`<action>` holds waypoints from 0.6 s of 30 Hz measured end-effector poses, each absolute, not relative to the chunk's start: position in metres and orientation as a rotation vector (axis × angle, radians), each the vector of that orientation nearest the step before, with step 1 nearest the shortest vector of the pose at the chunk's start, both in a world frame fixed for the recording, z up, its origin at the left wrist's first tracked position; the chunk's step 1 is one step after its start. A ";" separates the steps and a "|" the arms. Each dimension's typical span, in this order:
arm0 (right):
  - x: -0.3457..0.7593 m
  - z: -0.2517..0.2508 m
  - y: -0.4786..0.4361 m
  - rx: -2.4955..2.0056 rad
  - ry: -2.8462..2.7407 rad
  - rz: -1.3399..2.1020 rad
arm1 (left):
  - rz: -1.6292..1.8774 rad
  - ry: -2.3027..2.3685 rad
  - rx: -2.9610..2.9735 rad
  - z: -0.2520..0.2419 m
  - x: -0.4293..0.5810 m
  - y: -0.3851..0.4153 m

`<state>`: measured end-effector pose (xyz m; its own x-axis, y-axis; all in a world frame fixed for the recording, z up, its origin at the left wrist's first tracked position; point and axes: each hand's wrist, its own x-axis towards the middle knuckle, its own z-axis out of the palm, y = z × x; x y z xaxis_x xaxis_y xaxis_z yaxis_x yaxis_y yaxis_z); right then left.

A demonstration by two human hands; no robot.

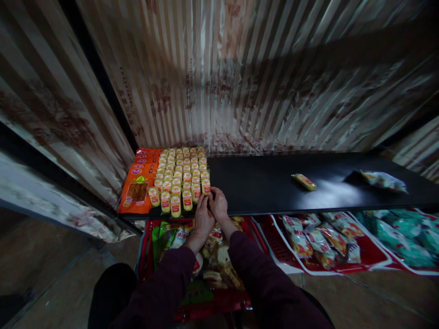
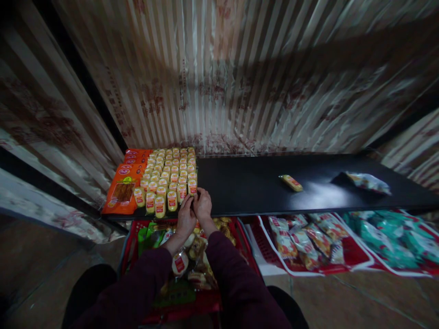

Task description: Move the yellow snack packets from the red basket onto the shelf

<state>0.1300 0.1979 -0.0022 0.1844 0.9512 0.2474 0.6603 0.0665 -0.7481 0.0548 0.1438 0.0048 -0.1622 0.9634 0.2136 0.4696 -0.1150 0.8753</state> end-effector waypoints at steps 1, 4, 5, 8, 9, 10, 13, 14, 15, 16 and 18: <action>0.130 -0.002 0.198 -1.678 -1.555 0.459 | 1.236 1.638 1.592 0.005 0.054 0.144; 0.130 -0.001 0.199 -1.701 -1.548 0.472 | 1.238 1.621 1.616 0.003 0.053 0.144; 0.130 0.000 0.199 -1.706 -1.545 0.472 | 1.242 1.616 1.624 0.002 0.053 0.144; 0.132 0.002 0.202 -1.718 -1.555 0.477 | 1.255 1.605 1.631 -0.001 0.054 0.144; 0.132 0.003 0.203 -1.720 -1.565 0.485 | 1.258 1.604 1.629 -0.001 0.055 0.144; 0.132 0.003 0.204 -1.721 -1.573 0.495 | 1.261 1.603 1.626 -0.002 0.055 0.144; 0.130 0.006 0.209 -1.690 -1.587 0.531 | 1.272 1.594 1.631 -0.004 0.056 0.143; 0.129 0.006 0.210 -1.668 -1.591 0.545 | 1.277 1.588 1.638 -0.004 0.056 0.143; 0.128 0.007 0.211 -1.641 -1.594 0.560 | 1.280 1.581 1.645 -0.004 0.057 0.143; 0.128 0.007 0.212 -1.614 -1.598 0.574 | 1.281 1.575 1.653 -0.004 0.056 0.143; 0.127 0.008 0.213 -1.569 -1.605 0.602 | 1.278 1.569 1.661 -0.005 0.056 0.143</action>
